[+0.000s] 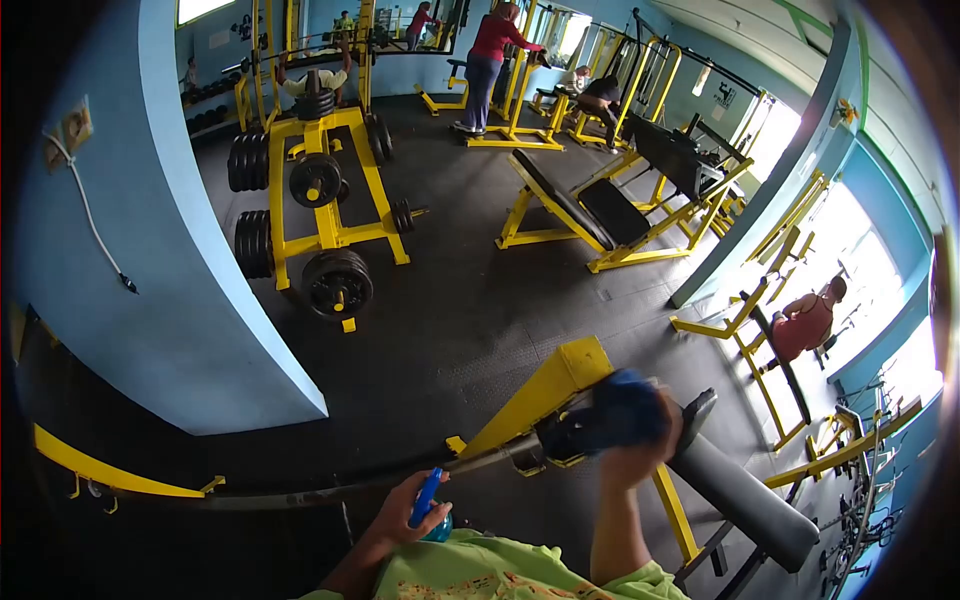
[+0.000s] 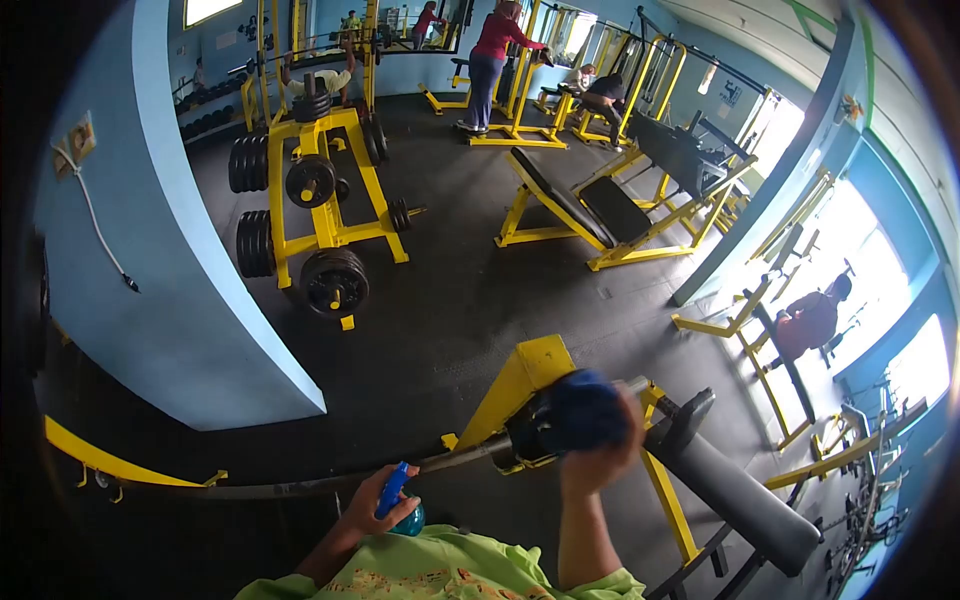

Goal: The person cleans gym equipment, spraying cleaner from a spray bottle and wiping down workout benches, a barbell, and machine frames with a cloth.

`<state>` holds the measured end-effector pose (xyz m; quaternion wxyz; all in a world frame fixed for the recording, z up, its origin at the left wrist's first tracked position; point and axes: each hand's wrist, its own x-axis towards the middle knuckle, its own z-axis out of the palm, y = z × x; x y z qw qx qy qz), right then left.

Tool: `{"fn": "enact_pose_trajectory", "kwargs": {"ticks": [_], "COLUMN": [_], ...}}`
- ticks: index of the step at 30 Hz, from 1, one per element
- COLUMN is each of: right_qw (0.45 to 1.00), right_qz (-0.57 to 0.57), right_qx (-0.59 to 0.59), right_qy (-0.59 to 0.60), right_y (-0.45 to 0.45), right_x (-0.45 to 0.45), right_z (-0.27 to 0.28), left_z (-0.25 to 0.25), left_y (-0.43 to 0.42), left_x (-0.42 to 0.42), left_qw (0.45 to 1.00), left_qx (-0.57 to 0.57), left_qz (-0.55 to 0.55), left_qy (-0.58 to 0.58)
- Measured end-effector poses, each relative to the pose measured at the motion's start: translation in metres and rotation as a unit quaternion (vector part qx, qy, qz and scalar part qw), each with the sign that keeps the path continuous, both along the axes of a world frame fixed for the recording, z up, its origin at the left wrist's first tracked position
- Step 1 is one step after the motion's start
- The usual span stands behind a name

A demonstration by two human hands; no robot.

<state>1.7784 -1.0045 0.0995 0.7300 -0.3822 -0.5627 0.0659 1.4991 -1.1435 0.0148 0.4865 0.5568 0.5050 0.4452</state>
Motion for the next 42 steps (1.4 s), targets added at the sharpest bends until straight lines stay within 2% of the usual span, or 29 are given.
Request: {"fn": "enact_pose_trajectory", "kwargs": {"ticks": [2,5,6,7,8,10,11,13,14,15,17,19,21,22,24,25,26,28,29,31,33,34,37,38,40,42], "right_qw": [0.995,0.981,0.949,0.889,0.888,0.76,0.756,0.652,0.606,0.61,0.543,0.554,0.643,0.647,0.731,0.732,0.696,0.458,0.46,0.338,0.335,0.332,0.331,0.342,0.37,0.419], "right_qz": [-0.014,-0.112,-0.084,-0.054,-0.056,-0.13,-0.13,-0.065,-0.017,-0.027,-0.007,-0.033,-0.047,-0.051,-0.054,-0.046,-0.144,-0.23,-0.223,-0.146,-0.129,-0.103,0.008,0.041,0.098,0.124], "right_qx": [0.055,0.034,-0.038,-0.109,-0.11,-0.332,-0.333,-0.432,-0.446,-0.456,-0.457,-0.454,-0.307,-0.306,-0.185,-0.203,-0.158,-0.258,-0.271,-0.352,-0.377,-0.394,-0.449,-0.46,-0.483,-0.501], "right_qy": [0.082,-0.154,-0.303,-0.442,-0.443,-0.544,-0.548,-0.62,-0.659,-0.648,-0.704,-0.697,-0.7,-0.697,-0.654,-0.649,-0.685,-0.819,-0.816,-0.86,-0.854,-0.851,-0.83,-0.818,-0.788,-0.748], "right_y": [0.005,0.037,0.044,0.046,0.042,0.039,0.046,0.071,0.087,0.096,0.102,0.088,0.075,0.063,0.037,0.043,0.052,0.058,0.058,0.062,0.062,0.064,0.067,0.062,0.051,0.041], "right_x": [-0.013,-0.018,-0.03,-0.045,-0.06,-0.087,-0.091,-0.093,-0.092,-0.094,-0.101,-0.098,-0.093,-0.098,-0.114,-0.116,-0.118,-0.134,-0.14,-0.147,-0.149,-0.15,-0.153,-0.152,-0.15,-0.142], "right_z": [0.051,0.073,0.084,0.094,0.097,0.102,0.105,0.118,0.119,0.118,0.115,0.112,0.107,0.112,0.122,0.107,0.086,0.068,0.053,0.012,-0.02,-0.036,-0.087,-0.094,-0.091,-0.066], "left_z": [0.001,-0.004,-0.003,-0.003,-0.003,-0.007,-0.01,-0.015,-0.016,-0.021,-0.033,-0.03,-0.037,-0.048,-0.054,-0.043,-0.035,-0.023,-0.021,-0.016,-0.012,-0.015,-0.039,-0.04,-0.044,-0.043], "left_y": [0.005,0.017,0.02,0.023,0.026,0.028,0.028,0.028,0.031,0.033,0.034,0.036,0.042,0.043,0.049,0.051,0.055,0.059,0.063,0.067,0.066,0.064,0.054,0.048,0.041,0.045], "left_x": [-0.01,-0.022,-0.025,-0.026,-0.029,-0.037,-0.038,-0.042,-0.046,-0.047,-0.045,-0.044,-0.049,-0.05,-0.05,-0.049,-0.05,-0.053,-0.054,-0.055,-0.056,-0.059,-0.074,-0.071,-0.073,-0.078], "left_qw": [0.999,0.999,0.999,0.998,0.997,0.997,0.996,0.996,0.996,0.994,0.994,0.992,0.993,0.993,0.993,0.992,0.989,0.983,0.986,0.987,0.992,0.994,0.993,0.996,0.996,0.997], "left_qx": [0.025,0.039,0.039,0.05,0.062,0.041,0.018,0.002,-0.009,-0.007,-0.017,-0.013,-0.006,-0.003,-0.015,-0.034,-0.055,-0.093,-0.077,-0.07,-0.047,-0.027,-0.061,-0.047,-0.042,-0.043], "left_qz": [0.0,-0.021,-0.024,-0.026,-0.028,-0.032,-0.037,-0.062,-0.086,-0.103,-0.101,-0.113,-0.111,-0.113,-0.117,-0.124,-0.134,-0.155,-0.15,-0.147,-0.111,-0.109,-0.101,-0.07,-0.061,-0.049], "left_qy": [-0.036,-0.027,-0.029,-0.033,-0.038,-0.062,-0.084,-0.06,-0.03,-0.025,-0.049,-0.049,-0.05,-0.038,-0.026,-0.021,-0.021,-0.009,0.0,0.01,-0.027,0.0,0.014,-0.025,-0.04,-0.046]}}
